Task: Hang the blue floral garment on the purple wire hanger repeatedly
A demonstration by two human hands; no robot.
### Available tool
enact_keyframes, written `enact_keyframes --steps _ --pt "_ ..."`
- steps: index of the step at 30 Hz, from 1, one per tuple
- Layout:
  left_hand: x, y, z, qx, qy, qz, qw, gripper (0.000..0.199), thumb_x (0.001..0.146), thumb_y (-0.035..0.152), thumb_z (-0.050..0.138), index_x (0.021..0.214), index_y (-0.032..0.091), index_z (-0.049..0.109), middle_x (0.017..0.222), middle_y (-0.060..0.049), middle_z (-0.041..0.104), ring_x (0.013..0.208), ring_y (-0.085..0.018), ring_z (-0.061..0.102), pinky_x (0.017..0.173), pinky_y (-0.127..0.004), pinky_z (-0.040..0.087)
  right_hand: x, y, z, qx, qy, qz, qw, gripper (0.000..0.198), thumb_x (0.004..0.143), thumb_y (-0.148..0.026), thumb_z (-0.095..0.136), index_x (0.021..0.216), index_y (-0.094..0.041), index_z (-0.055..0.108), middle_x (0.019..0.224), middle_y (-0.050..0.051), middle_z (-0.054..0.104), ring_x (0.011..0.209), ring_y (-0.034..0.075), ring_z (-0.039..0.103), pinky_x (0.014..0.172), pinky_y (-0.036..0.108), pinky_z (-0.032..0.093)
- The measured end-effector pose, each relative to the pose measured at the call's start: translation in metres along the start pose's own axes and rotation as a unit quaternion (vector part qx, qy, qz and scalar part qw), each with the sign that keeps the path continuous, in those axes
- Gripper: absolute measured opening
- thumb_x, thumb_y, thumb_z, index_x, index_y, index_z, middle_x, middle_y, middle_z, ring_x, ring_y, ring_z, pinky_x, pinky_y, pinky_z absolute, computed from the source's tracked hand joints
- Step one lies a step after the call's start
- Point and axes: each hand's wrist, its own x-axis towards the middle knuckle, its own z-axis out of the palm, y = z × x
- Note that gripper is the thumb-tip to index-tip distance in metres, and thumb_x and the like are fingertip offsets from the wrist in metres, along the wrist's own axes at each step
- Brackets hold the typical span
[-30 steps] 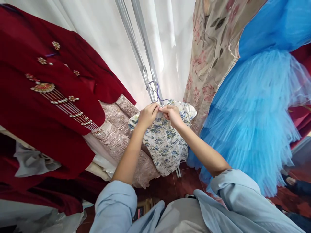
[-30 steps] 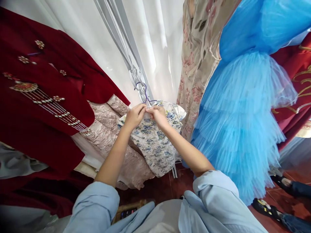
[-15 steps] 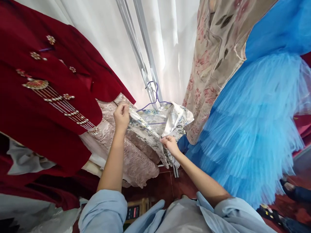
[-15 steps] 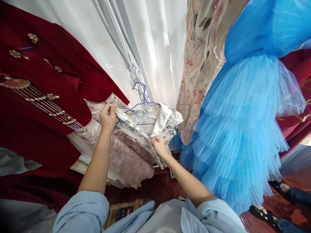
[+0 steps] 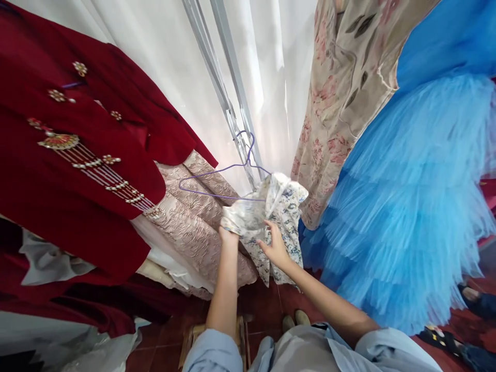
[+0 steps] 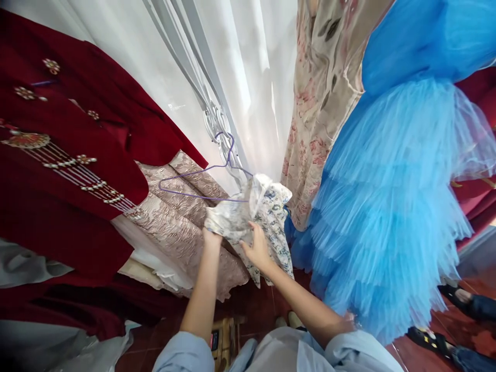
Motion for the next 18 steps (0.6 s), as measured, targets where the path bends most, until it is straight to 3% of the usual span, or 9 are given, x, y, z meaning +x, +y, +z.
enact_keyframes --steps 1,3,5,7,9,12,15,18 --pt "-0.014 -0.015 0.008 0.013 -0.001 0.005 1.0 0.034 0.093 0.048 0.053 0.086 0.018 0.066 0.088 -0.012 0.071 0.089 -0.024 0.071 0.08 -0.035 0.057 0.002 -0.003 -0.001 -0.014 -0.033 -0.028 0.999 0.066 0.073 -0.029 0.069 0.135 -0.016 0.048 0.135 0.018 0.058 0.119 0.031 0.054 0.101 0.045 0.044" --pt "-0.04 -0.035 0.021 0.055 -0.021 0.035 0.998 0.035 0.091 0.052 0.057 0.083 0.019 0.064 0.084 -0.008 0.069 0.085 -0.022 0.069 0.082 -0.034 0.055 0.008 -0.008 -0.005 -0.02 -0.113 -0.036 0.993 0.055 0.073 -0.022 0.064 0.126 -0.015 0.054 0.12 0.016 0.065 0.107 0.03 0.059 0.094 0.042 0.046" --pt "-0.058 -0.042 0.029 0.151 -0.095 0.094 0.979 0.037 0.091 0.055 0.059 0.082 0.02 0.065 0.089 -0.008 0.07 0.093 -0.022 0.066 0.092 -0.035 0.052 0.011 -0.01 -0.015 -0.008 -0.174 -0.013 0.985 0.027 0.077 -0.017 0.053 0.103 -0.016 0.06 0.094 0.008 0.067 0.086 0.024 0.06 0.08 0.035 0.047" --pt "-0.071 -0.041 0.029 0.249 -0.209 0.129 0.937 0.037 0.091 0.057 0.06 0.088 0.02 0.068 0.102 -0.009 0.07 0.107 -0.024 0.062 0.103 -0.037 0.046 0.012 -0.012 -0.033 0.013 -0.211 0.0 0.977 0.011 0.082 -0.017 0.046 0.08 -0.017 0.057 0.075 0.002 0.061 0.071 0.017 0.054 0.069 0.029 0.043" --pt "-0.082 -0.042 0.024 0.27 -0.314 0.081 0.907 0.043 0.089 0.061 0.062 0.103 0.02 0.069 0.113 -0.011 0.07 0.114 -0.027 0.06 0.107 -0.04 0.043 0.013 -0.017 -0.063 0.029 -0.245 -0.002 0.969 0.018 0.087 -0.022 0.048 0.07 -0.017 0.052 0.066 -0.002 0.054 0.064 0.013 0.047 0.062 0.025 0.038" --pt "-0.099 -0.049 0.009 0.254 -0.416 -0.077 0.87 0.057 0.082 0.062 0.069 0.116 0.016 0.069 0.112 -0.012 0.071 0.109 -0.029 0.064 0.1 -0.041 0.049 0.025 -0.034 -0.119 0.009 -0.278 -0.025 0.96 0.022 0.088 -0.027 0.055 0.07 -0.016 0.056 0.063 -0.004 0.051 0.06 0.011 0.043 0.058 0.023 0.035" --pt "-0.112 -0.054 -0.007 0.305 -0.397 -0.137 0.855 0.051 0.08 0.056 0.073 0.108 0.012 0.073 0.106 -0.012 0.073 0.1 -0.03 0.066 0.088 -0.038 0.053 0.049 -0.055 -0.17 -0.034 -0.231 -0.1 0.967 0.018 0.088 -0.026 0.058 0.075 -0.015 0.064 0.067 -0.001 0.056 0.063 0.014 0.049 0.062 0.025 0.04" --pt "-0.113 -0.041 -0.018 0.353 -0.307 -0.066 0.881 0.043 0.085 0.05 0.068 0.107 0.013 0.072 0.105 -0.01 0.073 0.1 -0.028 0.064 0.088 -0.035 0.052 0.081 -0.07 -0.191 -0.042 -0.142 -0.203 0.968 0.018 0.09 -0.028 0.059 0.082 -0.018 0.071 0.084 0.005 0.063 0.08 0.02 0.058 0.076 0.032 0.047"
